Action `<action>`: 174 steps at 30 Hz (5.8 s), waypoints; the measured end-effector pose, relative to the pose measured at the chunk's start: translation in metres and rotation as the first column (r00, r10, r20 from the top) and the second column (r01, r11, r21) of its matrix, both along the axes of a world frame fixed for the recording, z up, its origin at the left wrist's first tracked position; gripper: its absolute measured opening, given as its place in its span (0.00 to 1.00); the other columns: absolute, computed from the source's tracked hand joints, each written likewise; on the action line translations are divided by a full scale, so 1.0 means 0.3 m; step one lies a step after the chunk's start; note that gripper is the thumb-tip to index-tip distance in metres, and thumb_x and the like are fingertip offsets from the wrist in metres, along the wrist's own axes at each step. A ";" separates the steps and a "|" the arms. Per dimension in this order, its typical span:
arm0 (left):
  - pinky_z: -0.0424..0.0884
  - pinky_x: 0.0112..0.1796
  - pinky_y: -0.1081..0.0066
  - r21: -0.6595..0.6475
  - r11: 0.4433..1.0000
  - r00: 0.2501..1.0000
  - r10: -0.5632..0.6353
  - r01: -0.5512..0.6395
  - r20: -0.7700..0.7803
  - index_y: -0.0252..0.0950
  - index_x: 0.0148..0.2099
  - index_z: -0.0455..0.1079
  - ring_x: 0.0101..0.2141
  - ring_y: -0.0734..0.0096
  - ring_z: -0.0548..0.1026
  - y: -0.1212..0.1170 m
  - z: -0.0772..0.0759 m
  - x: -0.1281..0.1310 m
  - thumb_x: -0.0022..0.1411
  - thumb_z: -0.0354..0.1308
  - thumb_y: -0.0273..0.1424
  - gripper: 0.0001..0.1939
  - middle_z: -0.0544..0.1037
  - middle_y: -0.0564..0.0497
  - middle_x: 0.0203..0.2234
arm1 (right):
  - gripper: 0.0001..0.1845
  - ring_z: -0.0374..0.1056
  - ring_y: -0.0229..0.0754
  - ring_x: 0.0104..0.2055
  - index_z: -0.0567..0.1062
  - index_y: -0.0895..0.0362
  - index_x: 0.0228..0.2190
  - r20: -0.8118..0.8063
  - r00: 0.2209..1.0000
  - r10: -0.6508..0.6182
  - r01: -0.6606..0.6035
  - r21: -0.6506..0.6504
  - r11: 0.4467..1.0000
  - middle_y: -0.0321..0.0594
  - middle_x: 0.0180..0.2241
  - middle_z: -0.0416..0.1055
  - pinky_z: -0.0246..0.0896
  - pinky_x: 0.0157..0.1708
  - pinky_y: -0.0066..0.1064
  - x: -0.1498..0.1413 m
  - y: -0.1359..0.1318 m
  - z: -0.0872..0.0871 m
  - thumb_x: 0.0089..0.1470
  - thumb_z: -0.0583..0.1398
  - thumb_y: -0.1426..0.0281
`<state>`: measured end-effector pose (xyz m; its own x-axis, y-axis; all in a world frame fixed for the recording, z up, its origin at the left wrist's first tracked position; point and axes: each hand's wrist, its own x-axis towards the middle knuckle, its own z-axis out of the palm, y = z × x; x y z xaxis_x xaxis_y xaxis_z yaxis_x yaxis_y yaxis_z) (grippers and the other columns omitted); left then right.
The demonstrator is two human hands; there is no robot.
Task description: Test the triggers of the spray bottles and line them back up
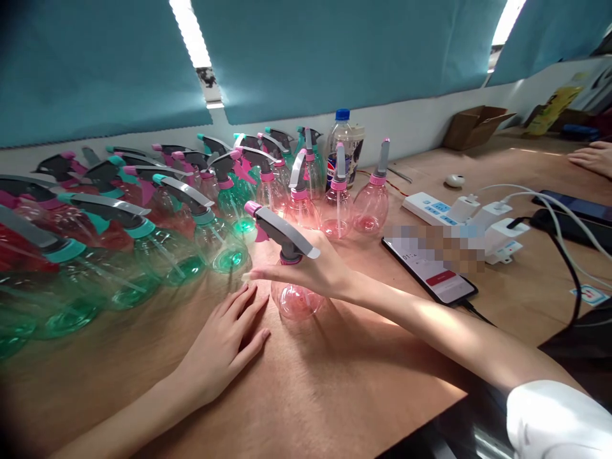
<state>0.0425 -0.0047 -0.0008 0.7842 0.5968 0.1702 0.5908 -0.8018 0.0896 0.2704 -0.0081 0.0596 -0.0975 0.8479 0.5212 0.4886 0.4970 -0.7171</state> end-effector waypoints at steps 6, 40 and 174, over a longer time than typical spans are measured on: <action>0.62 0.56 0.47 -0.018 1.000 1.000 -0.001 0.001 0.009 0.32 0.63 0.60 0.61 0.47 0.60 0.003 -0.004 -0.002 0.70 0.45 0.40 0.25 0.62 0.35 0.61 | 0.33 0.67 0.47 0.45 0.68 0.53 0.48 0.143 0.989 -0.035 0.030 0.034 0.999 0.43 0.47 0.68 0.65 0.45 0.40 0.060 -0.072 -0.056 0.44 0.67 0.50; 0.61 0.56 0.46 -0.101 0.995 0.998 0.020 -0.014 0.062 0.31 0.62 0.61 0.61 0.44 0.59 -0.014 -0.007 0.001 0.66 0.52 0.36 0.25 0.63 0.34 0.61 | 0.37 0.71 0.58 0.48 0.66 0.59 0.56 0.519 0.786 -0.337 0.394 0.001 0.919 0.52 0.49 0.71 0.67 0.44 0.47 -0.021 0.146 -0.045 0.55 0.54 0.45; 0.64 0.54 0.49 -0.080 0.994 0.975 -0.058 0.076 0.215 0.32 0.57 0.63 0.55 0.49 0.65 0.049 -0.015 0.066 0.66 0.52 0.32 0.18 0.67 0.36 0.54 | 0.06 0.47 0.33 0.20 0.60 0.53 0.22 -0.021 0.997 0.071 -0.072 -0.027 0.997 0.29 0.19 0.54 0.46 0.19 0.28 0.059 -0.027 0.065 0.37 0.52 0.75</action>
